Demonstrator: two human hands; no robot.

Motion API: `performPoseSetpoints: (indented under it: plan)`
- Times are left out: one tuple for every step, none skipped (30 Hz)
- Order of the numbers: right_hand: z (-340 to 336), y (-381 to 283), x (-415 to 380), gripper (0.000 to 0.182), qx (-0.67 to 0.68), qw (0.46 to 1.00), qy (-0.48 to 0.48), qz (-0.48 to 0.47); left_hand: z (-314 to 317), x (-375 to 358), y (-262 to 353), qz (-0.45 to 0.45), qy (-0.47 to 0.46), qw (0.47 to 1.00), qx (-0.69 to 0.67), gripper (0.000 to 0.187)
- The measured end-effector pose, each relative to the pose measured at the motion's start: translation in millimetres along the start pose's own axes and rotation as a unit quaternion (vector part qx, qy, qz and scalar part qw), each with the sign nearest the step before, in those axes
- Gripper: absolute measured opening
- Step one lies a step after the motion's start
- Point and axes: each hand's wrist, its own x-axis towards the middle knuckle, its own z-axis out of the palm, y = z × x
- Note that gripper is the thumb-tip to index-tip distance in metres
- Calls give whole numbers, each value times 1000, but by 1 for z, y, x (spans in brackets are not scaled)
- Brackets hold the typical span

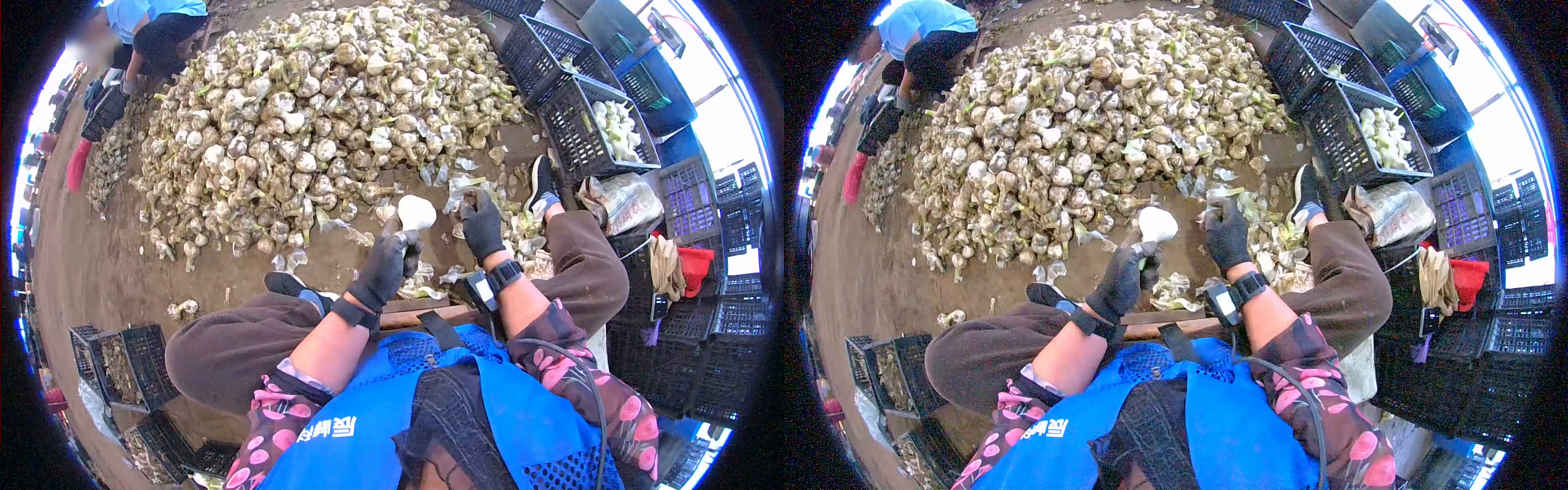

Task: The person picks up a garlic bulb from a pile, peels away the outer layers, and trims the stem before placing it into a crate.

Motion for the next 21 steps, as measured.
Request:
performPoseSetpoints:
  plan:
    - [0,5,-1,16,-2,1000,-2,0,-4,4,-5,0,1,1000,-3,31]
    - [1,13,0,19,-23,996,-85,-1,-6,9,-9,-44,4,994,-102,29]
    - [4,24,0,22,-42,985,-166,-1,-9,13,-13,-88,7,976,-199,28]
    - [12,34,-3,29,-47,985,-167,-28,-13,15,-15,-74,-18,973,-217,28]
    - [13,33,-6,29,-44,985,-164,-29,-12,15,-14,-73,-19,974,-214,28]
    - [14,32,-10,28,5,985,-172,-5,-11,14,-12,-75,-36,968,-239,29]
    - [15,32,-14,27,55,982,-181,19,-11,14,-12,-77,-52,960,-264,31]
    - [19,38,-17,23,-59,977,-98,-179,-11,14,-12,-77,-50,961,-262,31]
    - [13,18,-15,23,-58,977,-98,-179,-11,14,-12,-87,-63,957,-271,32]
    - [4,-2,-15,20,-67,958,-117,-252,-10,15,-14,-98,-77,952,-280,34]
    - [-7,-30,-15,16,-77,934,-134,-323,-9,14,-14,-101,-78,952,-278,34]
    - [-13,-53,-17,17,-27,972,-130,-196,-9,13,-12,-121,-73,956,-257,35]
    - [-18,-55,-14,17,-27,972,-128,-195,-10,12,-10,-140,-68,959,-236,37]
    - [-22,-55,-9,17,-52,964,-146,-215,-12,14,-12,-143,-69,957,-241,38]
    - [-24,-55,-6,19,-77,955,-164,-235,-14,16,-13,-144,-69,958,-239,38]
    - [-20,-48,-6,25,-28,958,-124,-258,-17,17,-15,-148,-77,959,-228,39]
    - [-13,-33,-3,25,-26,958,-122,-257,-17,17,-16,-154,-84,960,-217,39]
    - [-8,-20,3,28,-8,978,-37,-204,-10,11,-11,-172,-120,950,-232,41]
    - [-8,-5,10,30,10,987,50,-150,-9,12,-15,-175,-121,950,-229,41]
    - [-20,-6,15,23,76,996,-17,46,-6,13,-16,-171,-158,946,-224,42]
    - [-25,-9,14,23,78,996,-14,49,-3,13,-17,-168,-194,941,-220,44]
